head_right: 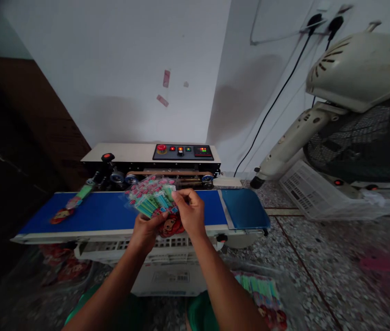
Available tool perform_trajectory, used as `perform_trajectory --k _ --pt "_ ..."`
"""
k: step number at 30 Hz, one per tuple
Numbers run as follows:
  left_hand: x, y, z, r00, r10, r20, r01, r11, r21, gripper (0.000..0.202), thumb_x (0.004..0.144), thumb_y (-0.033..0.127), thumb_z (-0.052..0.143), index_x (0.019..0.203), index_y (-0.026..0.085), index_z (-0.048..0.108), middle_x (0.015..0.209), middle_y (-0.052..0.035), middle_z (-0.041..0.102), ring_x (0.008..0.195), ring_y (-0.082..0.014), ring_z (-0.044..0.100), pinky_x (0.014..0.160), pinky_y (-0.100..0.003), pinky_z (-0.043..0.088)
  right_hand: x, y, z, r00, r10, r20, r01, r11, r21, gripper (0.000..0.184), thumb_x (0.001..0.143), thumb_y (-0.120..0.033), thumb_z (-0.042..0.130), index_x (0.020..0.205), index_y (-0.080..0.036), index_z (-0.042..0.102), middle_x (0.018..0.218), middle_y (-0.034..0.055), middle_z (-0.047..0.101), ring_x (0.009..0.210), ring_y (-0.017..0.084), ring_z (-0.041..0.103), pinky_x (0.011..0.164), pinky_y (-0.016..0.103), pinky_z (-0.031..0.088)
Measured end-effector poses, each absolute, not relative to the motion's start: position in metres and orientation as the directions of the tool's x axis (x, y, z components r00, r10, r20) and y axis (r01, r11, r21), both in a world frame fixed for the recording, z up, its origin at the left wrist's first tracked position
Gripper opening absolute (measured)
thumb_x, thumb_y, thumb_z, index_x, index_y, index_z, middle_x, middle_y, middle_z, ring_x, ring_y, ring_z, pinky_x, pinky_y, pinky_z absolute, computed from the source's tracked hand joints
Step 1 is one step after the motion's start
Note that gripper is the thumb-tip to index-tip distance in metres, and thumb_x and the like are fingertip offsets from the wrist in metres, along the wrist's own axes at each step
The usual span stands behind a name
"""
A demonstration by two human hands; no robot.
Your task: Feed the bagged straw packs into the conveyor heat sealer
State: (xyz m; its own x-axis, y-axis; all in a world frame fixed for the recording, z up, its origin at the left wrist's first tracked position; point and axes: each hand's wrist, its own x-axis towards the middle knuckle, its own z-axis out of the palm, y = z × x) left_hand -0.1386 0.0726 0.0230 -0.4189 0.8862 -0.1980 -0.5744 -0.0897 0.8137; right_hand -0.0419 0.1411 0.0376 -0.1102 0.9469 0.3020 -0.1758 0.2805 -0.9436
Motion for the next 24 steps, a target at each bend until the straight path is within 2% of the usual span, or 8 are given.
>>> perform_trajectory --k 4,6,8,15,18,21,24 --pt "-0.139 0.075 0.019 -0.424 0.887 -0.181 -0.579 -0.112 0.808 0.035 0.054 0.020 0.082 0.086 0.013 0.068 0.079 -0.0061 0.074 0.068 -0.0234 0.069 0.070 -0.038 0.056 -0.045 0.144 0.034 0.060 0.959 0.276 -0.363 0.279 -0.889 0.020 0.079 -0.038 0.062 0.076 -0.018 0.058 0.070 -0.0028 0.056 0.067 0.010 0.049 0.067 0.024 0.040" --pt "-0.140 0.075 0.018 -0.423 0.889 -0.174 -0.585 -0.121 0.802 0.035 0.056 0.020 0.082 0.087 0.012 0.068 0.080 -0.0071 0.074 0.069 -0.0243 0.070 0.069 -0.038 0.055 -0.045 0.148 0.033 0.142 0.957 0.251 -0.387 0.288 -0.876 0.023 0.080 -0.041 0.060 0.078 -0.019 0.056 0.073 -0.0027 0.055 0.068 0.010 0.049 0.067 0.024 0.041" --pt "-0.140 0.076 0.017 -0.422 0.889 -0.176 -0.590 -0.122 0.798 0.036 0.056 0.020 0.082 0.087 0.012 0.067 0.080 -0.0076 0.074 0.069 -0.0243 0.070 0.068 -0.038 0.056 -0.042 0.153 0.031 0.191 0.949 0.249 -0.340 0.302 -0.891 0.026 0.081 -0.045 0.056 0.080 -0.019 0.054 0.073 -0.0026 0.054 0.067 0.010 0.048 0.066 0.023 0.041" --pt "-0.145 0.075 0.016 -0.461 0.856 -0.234 -0.584 -0.094 0.807 0.038 0.049 0.018 0.085 0.082 0.014 0.066 0.073 -0.0031 0.073 0.060 -0.0199 0.068 0.065 -0.035 0.056 -0.001 0.185 0.023 0.231 0.917 0.325 -0.015 0.337 -0.941 0.036 0.079 -0.051 0.055 0.090 -0.017 0.056 0.076 0.0000 0.060 0.067 0.013 0.053 0.063 0.025 0.042" --pt "-0.148 0.075 0.016 -0.459 0.861 -0.219 -0.566 -0.093 0.819 0.039 0.049 0.018 0.085 0.082 0.013 0.066 0.071 -0.0027 0.073 0.060 -0.0206 0.068 0.064 -0.035 0.057 0.034 0.203 0.018 0.203 0.906 0.372 0.211 0.331 -0.920 0.037 0.079 -0.050 0.054 0.090 -0.016 0.058 0.077 0.0033 0.063 0.069 0.015 0.056 0.065 0.027 0.042" --pt "-0.149 0.074 0.017 -0.443 0.870 -0.218 -0.546 -0.069 0.835 0.038 0.050 0.019 0.085 0.082 0.012 0.065 0.070 -0.0035 0.072 0.060 -0.0218 0.068 0.063 -0.037 0.057 0.067 0.220 0.011 0.210 0.902 0.377 0.527 0.220 -0.821 0.033 0.082 -0.045 0.051 0.090 -0.016 0.060 0.078 0.0069 0.066 0.070 0.018 0.058 0.064 0.028 0.041" --pt "-0.148 0.073 0.016 -0.443 0.867 -0.230 -0.517 -0.037 0.855 0.036 0.050 0.020 0.085 0.079 0.012 0.065 0.069 -0.0044 0.072 0.059 -0.0214 0.068 0.060 -0.036 0.057 0.084 0.232 0.005 0.216 0.926 0.310 0.762 0.039 -0.647 0.026 0.084 -0.038 0.048 0.090 -0.018 0.062 0.082 0.0093 0.068 0.076 0.021 0.061 0.066 0.029 0.039"
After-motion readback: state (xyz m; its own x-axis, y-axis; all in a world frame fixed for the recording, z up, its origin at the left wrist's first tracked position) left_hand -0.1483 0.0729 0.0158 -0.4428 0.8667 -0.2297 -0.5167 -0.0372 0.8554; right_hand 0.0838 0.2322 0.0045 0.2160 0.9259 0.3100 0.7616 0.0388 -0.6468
